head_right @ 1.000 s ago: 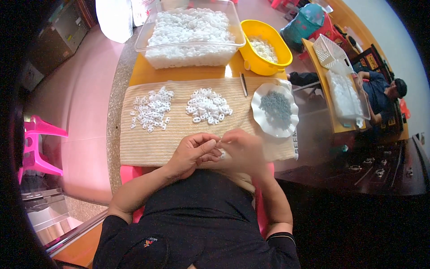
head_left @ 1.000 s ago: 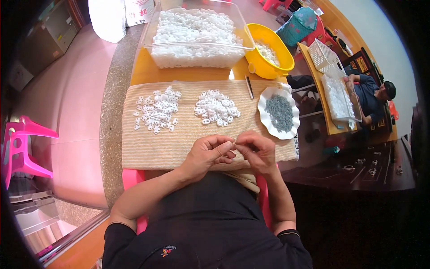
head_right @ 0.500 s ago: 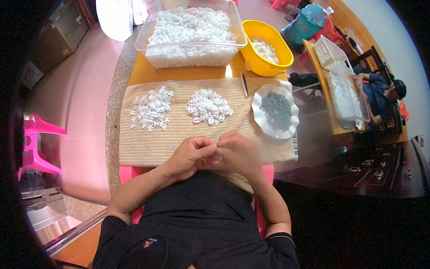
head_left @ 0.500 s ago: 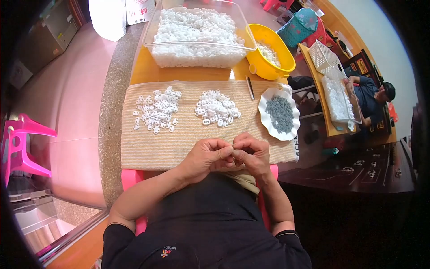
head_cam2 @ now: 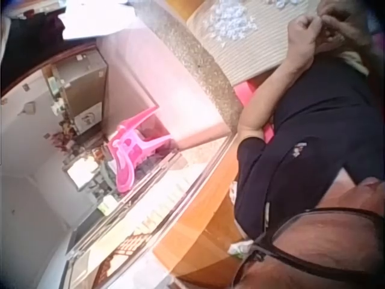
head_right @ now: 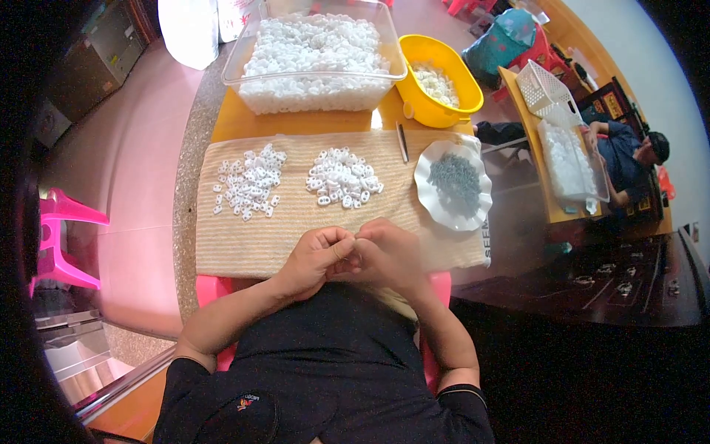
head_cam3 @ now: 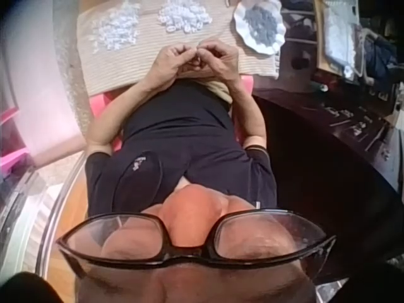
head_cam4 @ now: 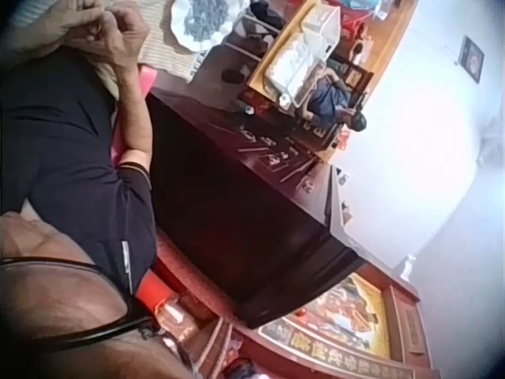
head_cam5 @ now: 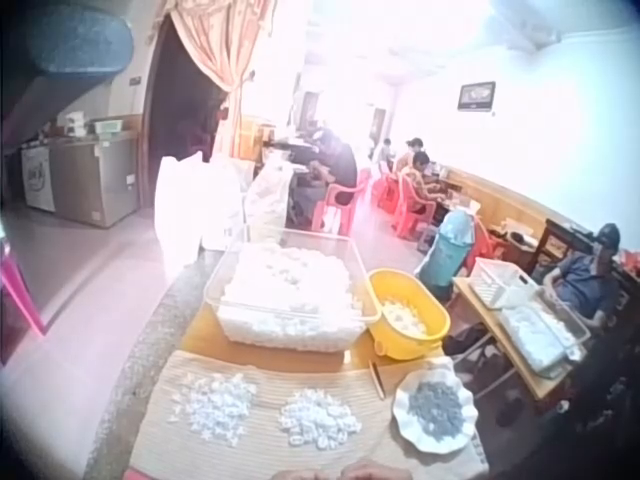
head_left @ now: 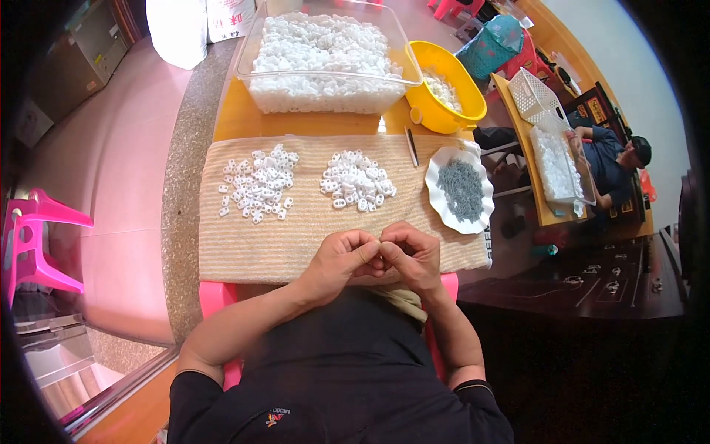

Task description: Assembling small white plastic components by manually inserting tiny grey pieces into them.

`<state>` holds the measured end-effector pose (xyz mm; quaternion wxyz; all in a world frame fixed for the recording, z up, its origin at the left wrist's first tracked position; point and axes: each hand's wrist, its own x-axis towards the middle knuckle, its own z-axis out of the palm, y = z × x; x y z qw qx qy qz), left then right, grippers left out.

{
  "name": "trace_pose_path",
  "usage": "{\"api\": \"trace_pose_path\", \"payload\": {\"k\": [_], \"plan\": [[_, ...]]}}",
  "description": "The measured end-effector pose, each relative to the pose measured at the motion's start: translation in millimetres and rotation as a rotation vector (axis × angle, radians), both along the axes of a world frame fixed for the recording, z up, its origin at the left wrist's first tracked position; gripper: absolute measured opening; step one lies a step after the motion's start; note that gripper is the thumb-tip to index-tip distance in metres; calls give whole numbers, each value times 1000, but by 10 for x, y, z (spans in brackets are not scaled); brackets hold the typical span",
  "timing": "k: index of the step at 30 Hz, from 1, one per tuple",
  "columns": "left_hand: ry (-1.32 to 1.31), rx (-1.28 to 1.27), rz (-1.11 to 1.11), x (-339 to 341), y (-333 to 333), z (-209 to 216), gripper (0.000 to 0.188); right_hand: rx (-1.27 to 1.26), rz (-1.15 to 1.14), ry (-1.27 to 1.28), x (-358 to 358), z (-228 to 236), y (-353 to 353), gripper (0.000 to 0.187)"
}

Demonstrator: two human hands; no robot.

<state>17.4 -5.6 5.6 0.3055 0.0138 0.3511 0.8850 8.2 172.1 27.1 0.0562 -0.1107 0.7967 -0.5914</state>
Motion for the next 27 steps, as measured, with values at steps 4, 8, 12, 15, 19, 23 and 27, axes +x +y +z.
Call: {"api": "trace_pose_path", "payload": {"k": [4, 8, 12, 15, 19, 23, 27], "plan": [[3, -56, 31, 4, 19, -31, 20, 25, 3, 19, -10, -14, 12, 16], [14, -90, 53, 9, 23, -67, 20, 30, 107, 113, -11, -103, 29, 4], [11, -116, 86, 4, 14, -87, 21, 17, 104, 158, 3, -115, -17, 2], [21, -181, 119, -2, 19, -59, 20, 64, 79, 173, -1, -141, -5, 8], [56, -217, 107, -41, -3, -67, 18, -64, 39, 77, 43, -118, 13, 7], [118, -387, 224, -65, 14, -7, 15, 3, 64, 107, 84, -122, 117, 7], [219, -484, 246, -114, 86, 22, 11, 136, 132, 204, 139, -163, 278, 6]]}}
